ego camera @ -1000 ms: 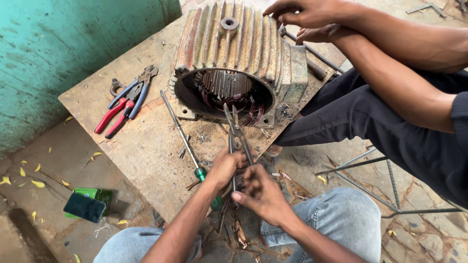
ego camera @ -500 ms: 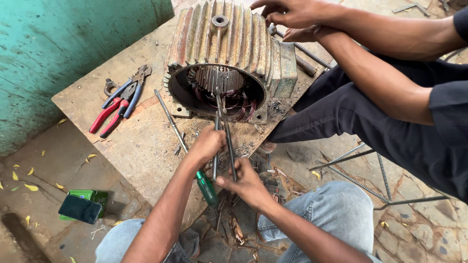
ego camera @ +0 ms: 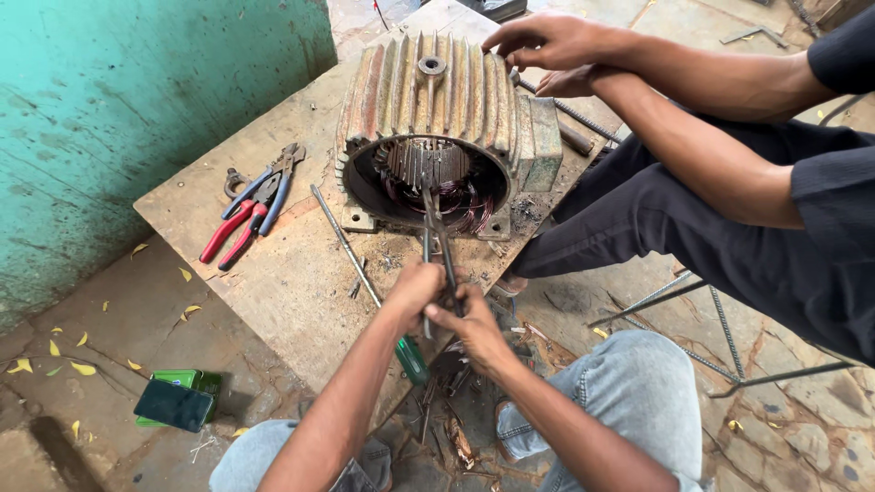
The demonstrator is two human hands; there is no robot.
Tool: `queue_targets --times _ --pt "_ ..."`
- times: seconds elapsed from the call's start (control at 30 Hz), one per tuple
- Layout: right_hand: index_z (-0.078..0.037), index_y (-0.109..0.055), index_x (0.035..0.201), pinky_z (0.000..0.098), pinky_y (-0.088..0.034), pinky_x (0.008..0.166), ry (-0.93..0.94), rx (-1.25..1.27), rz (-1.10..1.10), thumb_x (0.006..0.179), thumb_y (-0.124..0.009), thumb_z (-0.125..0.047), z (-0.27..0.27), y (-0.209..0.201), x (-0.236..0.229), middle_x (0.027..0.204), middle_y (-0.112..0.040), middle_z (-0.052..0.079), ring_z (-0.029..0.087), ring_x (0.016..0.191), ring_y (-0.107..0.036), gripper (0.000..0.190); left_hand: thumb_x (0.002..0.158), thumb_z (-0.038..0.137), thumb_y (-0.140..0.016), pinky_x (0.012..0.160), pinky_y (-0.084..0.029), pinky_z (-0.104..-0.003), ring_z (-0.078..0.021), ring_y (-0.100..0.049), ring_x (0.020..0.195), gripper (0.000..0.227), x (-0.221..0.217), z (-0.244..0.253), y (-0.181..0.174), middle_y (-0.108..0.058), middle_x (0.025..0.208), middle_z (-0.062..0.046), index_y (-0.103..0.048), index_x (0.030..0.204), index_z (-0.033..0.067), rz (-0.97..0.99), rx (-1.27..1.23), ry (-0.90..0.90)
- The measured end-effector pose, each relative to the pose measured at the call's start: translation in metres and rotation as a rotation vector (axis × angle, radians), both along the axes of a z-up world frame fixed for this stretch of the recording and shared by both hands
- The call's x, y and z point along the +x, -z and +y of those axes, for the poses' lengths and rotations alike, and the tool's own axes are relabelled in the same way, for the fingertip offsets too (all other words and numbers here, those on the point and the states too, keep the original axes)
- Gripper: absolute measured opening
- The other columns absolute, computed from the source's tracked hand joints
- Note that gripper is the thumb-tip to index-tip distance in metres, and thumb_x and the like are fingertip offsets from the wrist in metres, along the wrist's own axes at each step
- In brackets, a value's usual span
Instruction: The person uses a screwdriver and pliers to remove copper windings from an electric motor stator. They repeatedly pry and cut the windings, pulling them out by hand and placing the removed pieces on the workbench.
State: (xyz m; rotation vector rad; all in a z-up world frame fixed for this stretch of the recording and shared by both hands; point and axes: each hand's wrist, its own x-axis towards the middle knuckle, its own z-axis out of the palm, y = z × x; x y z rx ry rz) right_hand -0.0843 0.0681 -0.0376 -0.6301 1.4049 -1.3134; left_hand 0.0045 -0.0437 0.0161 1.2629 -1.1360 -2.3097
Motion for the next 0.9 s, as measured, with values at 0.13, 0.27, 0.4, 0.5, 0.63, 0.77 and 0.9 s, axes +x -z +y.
queue_targets --times 0.13,0.27,0.4,0.5,0.63,0.77,0.9 --pt "-0.001 -0.049 0.116 0.0353 -0.048 0.083 -0.053 0.085 0.061 0.073 -0.089 -0.029 0.008 0.003 -0.015 0.097 -0.058 0.011 0.021 0.091 -0.059 0.065 0.088 -0.005 -0.045 0.057 -0.051 -0.032 -0.0177 -0.057 0.067 0.019 0.002 0.004 -0.01 -0.058 0.082 -0.011 -0.053 0.103 0.0026 -0.072 -0.056 0.032" --pt "-0.001 -0.046 0.115 0.034 -0.05 0.077 -0.104 0.124 0.051 0.069 -0.092 -0.031 0.005 -0.005 -0.011 0.094 -0.055 0.009 0.021 0.089 -0.061 0.071 0.083 -0.005 -0.045 0.054 -0.05 -0.035 -0.019 -0.053 0.064 0.018 0.007 0.004 -0.022 -0.052 0.074 -0.009 -0.055 0.09 0.0076 -0.085 -0.04 0.088" --pt "0.002 -0.041 0.115 0.035 -0.054 0.078 -0.082 0.05 0.095 0.064 -0.095 -0.036 -0.007 -0.016 -0.009 0.096 -0.053 0.007 0.021 0.091 -0.062 0.084 0.07 -0.01 -0.042 0.06 -0.056 -0.034 -0.0205 -0.055 0.068 0.025 0.006 -0.006 -0.014 -0.048 0.075 -0.007 -0.041 0.083 0.0116 0.062 0.084 -0.017" --pt "0.001 -0.039 0.118 0.0326 -0.054 0.084 -0.115 0.139 0.241 0.059 -0.096 -0.042 -0.006 -0.025 -0.016 0.1 -0.059 0.009 0.021 0.097 -0.065 0.092 0.067 -0.01 -0.044 0.06 -0.054 -0.033 -0.0196 -0.055 0.067 0.025 0.003 -0.005 0.002 -0.052 0.078 -0.006 -0.039 0.081 0.0102 0.231 0.115 -0.026" --pt "0.004 -0.039 0.118 0.0321 -0.056 0.087 -0.163 0.243 0.392 0.057 -0.096 -0.042 -0.01 -0.035 -0.041 0.104 -0.065 0.015 0.024 0.1 -0.068 0.096 0.067 -0.009 -0.047 0.055 -0.045 -0.028 -0.0163 -0.054 0.068 0.031 -0.01 0.0 0.009 -0.066 0.091 -0.01 -0.055 0.094 0.0035 0.303 0.122 -0.036" --pt "0.004 -0.036 0.128 0.0352 -0.051 0.094 -0.16 -0.013 0.366 0.062 -0.095 -0.039 -0.018 -0.029 -0.049 0.11 -0.067 0.014 0.025 0.106 -0.065 0.098 0.071 -0.007 -0.045 0.068 -0.058 -0.025 -0.0183 -0.065 0.077 0.037 -0.027 -0.001 0.003 -0.075 0.105 -0.01 -0.063 0.102 0.0049 0.243 0.244 -0.111" --pt "0.01 -0.037 0.134 0.0403 -0.056 0.095 -0.151 0.152 0.345 0.064 -0.093 -0.036 -0.01 -0.027 -0.053 0.118 -0.068 0.023 0.031 0.11 -0.07 0.101 0.08 0.006 -0.052 0.064 -0.058 -0.031 -0.0192 -0.064 0.071 0.016 -0.043 0.003 0.007 -0.072 0.091 -0.015 -0.058 0.094 0.0051 0.216 0.218 -0.183"
